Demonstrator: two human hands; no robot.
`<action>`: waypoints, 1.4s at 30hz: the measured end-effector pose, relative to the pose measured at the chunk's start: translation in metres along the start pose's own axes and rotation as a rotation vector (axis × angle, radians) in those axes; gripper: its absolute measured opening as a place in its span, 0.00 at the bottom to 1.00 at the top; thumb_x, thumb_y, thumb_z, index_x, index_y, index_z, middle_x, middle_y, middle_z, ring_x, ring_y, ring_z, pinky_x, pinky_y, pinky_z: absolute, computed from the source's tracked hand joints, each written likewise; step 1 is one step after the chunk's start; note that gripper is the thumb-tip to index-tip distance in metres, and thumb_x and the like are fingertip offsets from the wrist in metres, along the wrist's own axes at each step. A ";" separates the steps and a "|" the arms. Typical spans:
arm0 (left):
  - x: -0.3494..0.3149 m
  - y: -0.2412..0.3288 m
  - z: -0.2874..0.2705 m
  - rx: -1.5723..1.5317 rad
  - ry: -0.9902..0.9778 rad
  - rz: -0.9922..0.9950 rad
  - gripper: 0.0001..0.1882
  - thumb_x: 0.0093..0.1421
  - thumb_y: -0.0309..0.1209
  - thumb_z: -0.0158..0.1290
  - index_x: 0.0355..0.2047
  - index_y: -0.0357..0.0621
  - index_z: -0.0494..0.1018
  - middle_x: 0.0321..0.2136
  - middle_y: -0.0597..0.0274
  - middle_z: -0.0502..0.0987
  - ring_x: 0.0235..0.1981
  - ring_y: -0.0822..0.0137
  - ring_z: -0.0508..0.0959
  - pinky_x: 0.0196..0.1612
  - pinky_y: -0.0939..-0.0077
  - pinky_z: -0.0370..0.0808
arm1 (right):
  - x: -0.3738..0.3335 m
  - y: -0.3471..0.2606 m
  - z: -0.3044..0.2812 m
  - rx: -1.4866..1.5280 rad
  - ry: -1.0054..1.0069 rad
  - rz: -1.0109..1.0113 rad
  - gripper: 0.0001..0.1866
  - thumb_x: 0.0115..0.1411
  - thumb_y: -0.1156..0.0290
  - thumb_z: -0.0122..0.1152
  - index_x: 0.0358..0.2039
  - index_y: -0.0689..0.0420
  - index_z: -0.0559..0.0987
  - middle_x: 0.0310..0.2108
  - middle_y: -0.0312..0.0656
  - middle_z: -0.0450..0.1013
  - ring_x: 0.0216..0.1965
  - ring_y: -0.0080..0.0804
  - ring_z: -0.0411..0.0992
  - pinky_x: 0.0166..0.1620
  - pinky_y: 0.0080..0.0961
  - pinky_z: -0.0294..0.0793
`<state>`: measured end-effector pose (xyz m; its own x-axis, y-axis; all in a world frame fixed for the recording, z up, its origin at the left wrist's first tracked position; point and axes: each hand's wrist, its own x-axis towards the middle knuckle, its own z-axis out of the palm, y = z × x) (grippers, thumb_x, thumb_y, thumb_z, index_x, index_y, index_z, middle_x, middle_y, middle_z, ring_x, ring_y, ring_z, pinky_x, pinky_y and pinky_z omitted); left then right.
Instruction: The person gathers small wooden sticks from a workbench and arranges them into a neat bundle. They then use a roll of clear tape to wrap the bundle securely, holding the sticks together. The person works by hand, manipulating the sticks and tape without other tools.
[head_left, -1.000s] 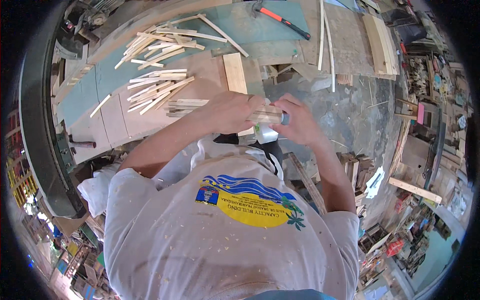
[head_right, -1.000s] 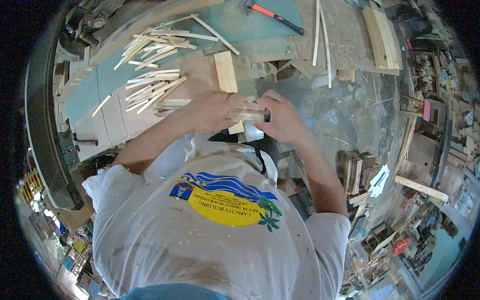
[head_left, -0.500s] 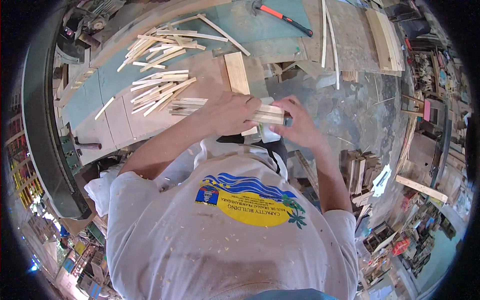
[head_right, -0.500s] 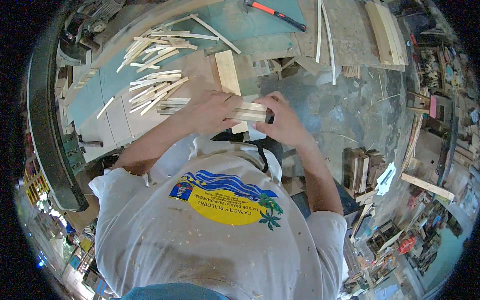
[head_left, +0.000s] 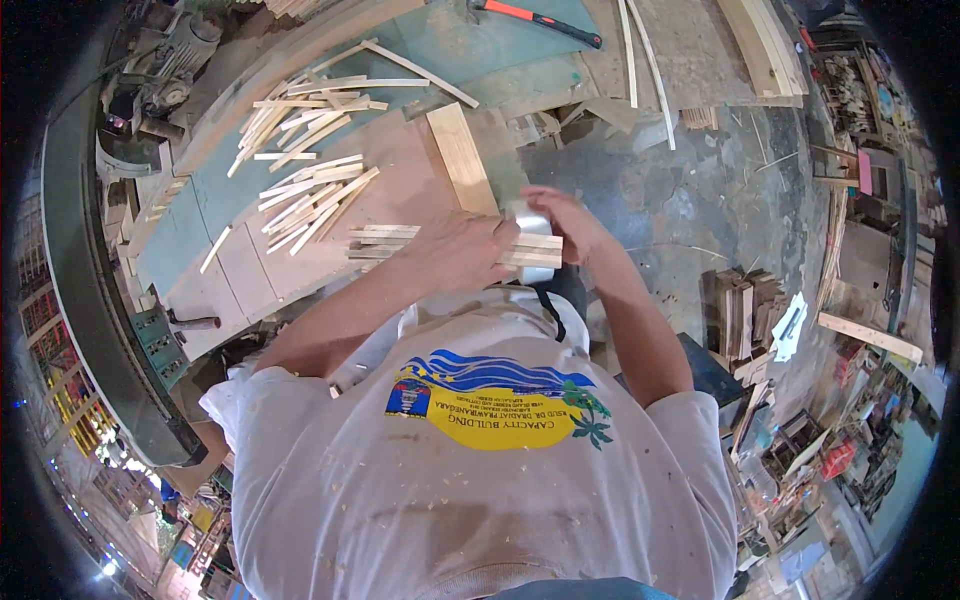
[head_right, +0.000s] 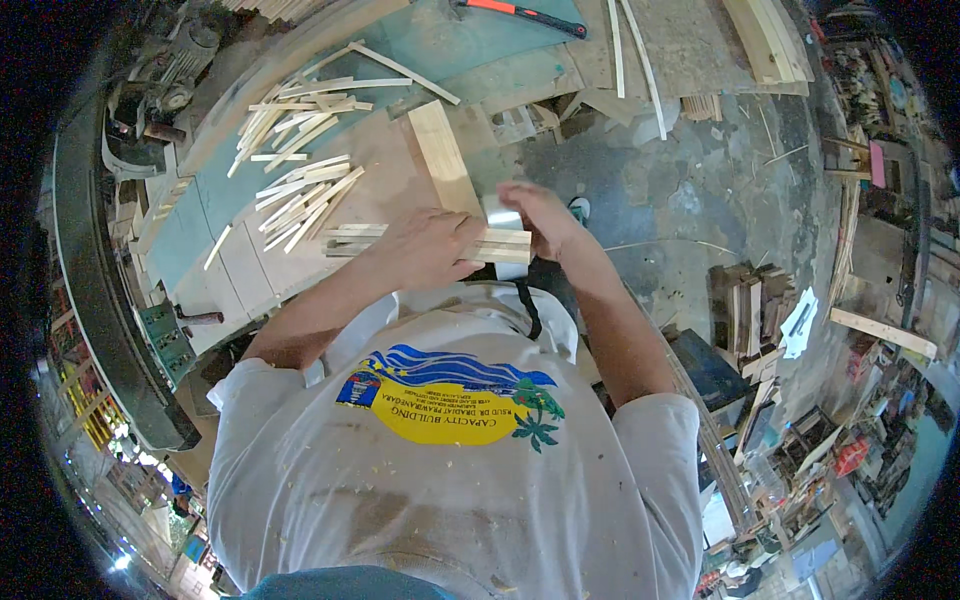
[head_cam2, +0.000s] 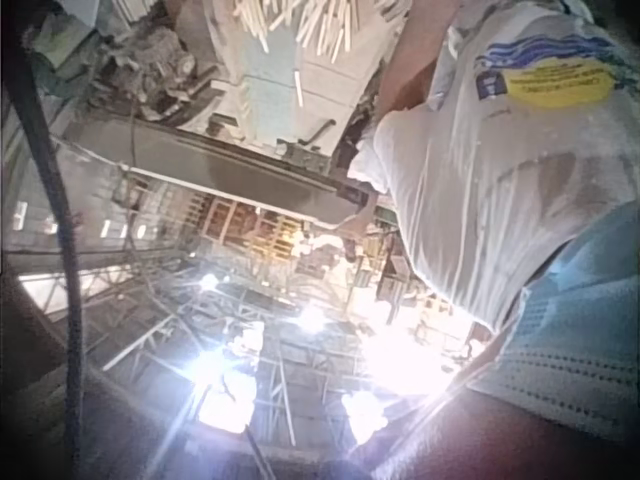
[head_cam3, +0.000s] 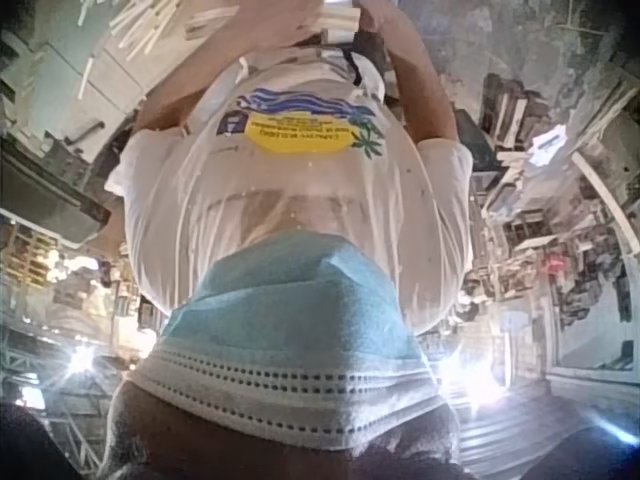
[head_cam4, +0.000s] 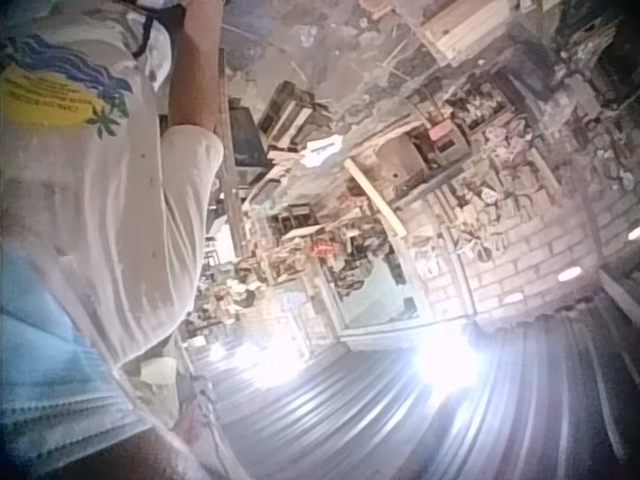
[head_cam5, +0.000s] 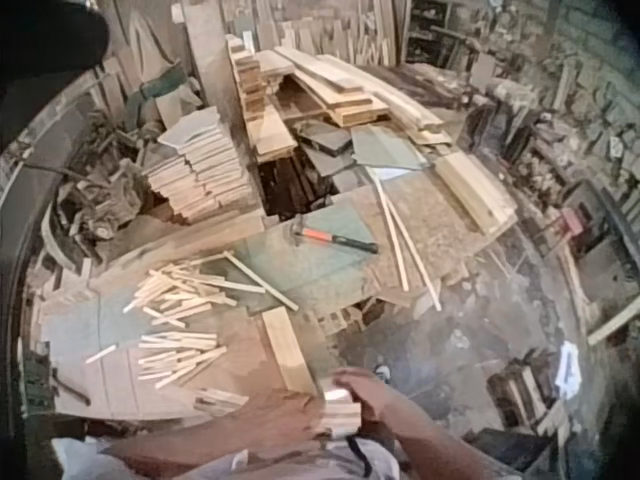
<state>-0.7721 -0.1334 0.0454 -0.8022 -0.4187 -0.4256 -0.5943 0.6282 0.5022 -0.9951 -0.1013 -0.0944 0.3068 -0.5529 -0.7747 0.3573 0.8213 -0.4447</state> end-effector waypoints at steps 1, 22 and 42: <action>0.001 -0.001 0.001 -0.001 -0.017 -0.009 0.23 0.59 0.43 0.60 0.47 0.39 0.70 0.42 0.49 0.79 0.46 0.50 0.80 0.49 0.56 0.76 | 0.002 -0.008 0.002 0.012 0.025 -0.062 0.21 0.64 0.67 0.60 0.57 0.53 0.74 0.45 0.38 0.77 0.41 0.29 0.78 0.43 0.36 0.81; 0.033 -0.051 -0.003 0.336 0.530 -0.002 0.12 0.59 0.39 0.57 0.36 0.45 0.71 0.28 0.59 0.77 0.33 0.60 0.83 0.35 0.62 0.79 | -0.103 -0.114 0.094 -0.004 0.010 -0.343 0.22 0.68 0.65 0.56 0.61 0.49 0.66 0.42 0.58 0.77 0.34 0.43 0.80 0.36 0.42 0.84; 0.006 -0.029 -0.061 -0.086 0.481 -0.303 0.30 0.55 0.48 0.62 0.51 0.42 0.74 0.34 0.46 0.82 0.38 0.44 0.82 0.42 0.49 0.78 | -0.128 -0.051 0.091 -0.284 -0.009 -0.421 0.13 0.67 0.71 0.59 0.51 0.55 0.72 0.30 0.43 0.75 0.26 0.31 0.77 0.29 0.29 0.78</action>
<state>-0.7628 -0.1945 0.0742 -0.5192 -0.8356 -0.1793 -0.7879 0.3867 0.4793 -0.9724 -0.0852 0.0678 0.1953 -0.8445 -0.4986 0.1983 0.5319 -0.8233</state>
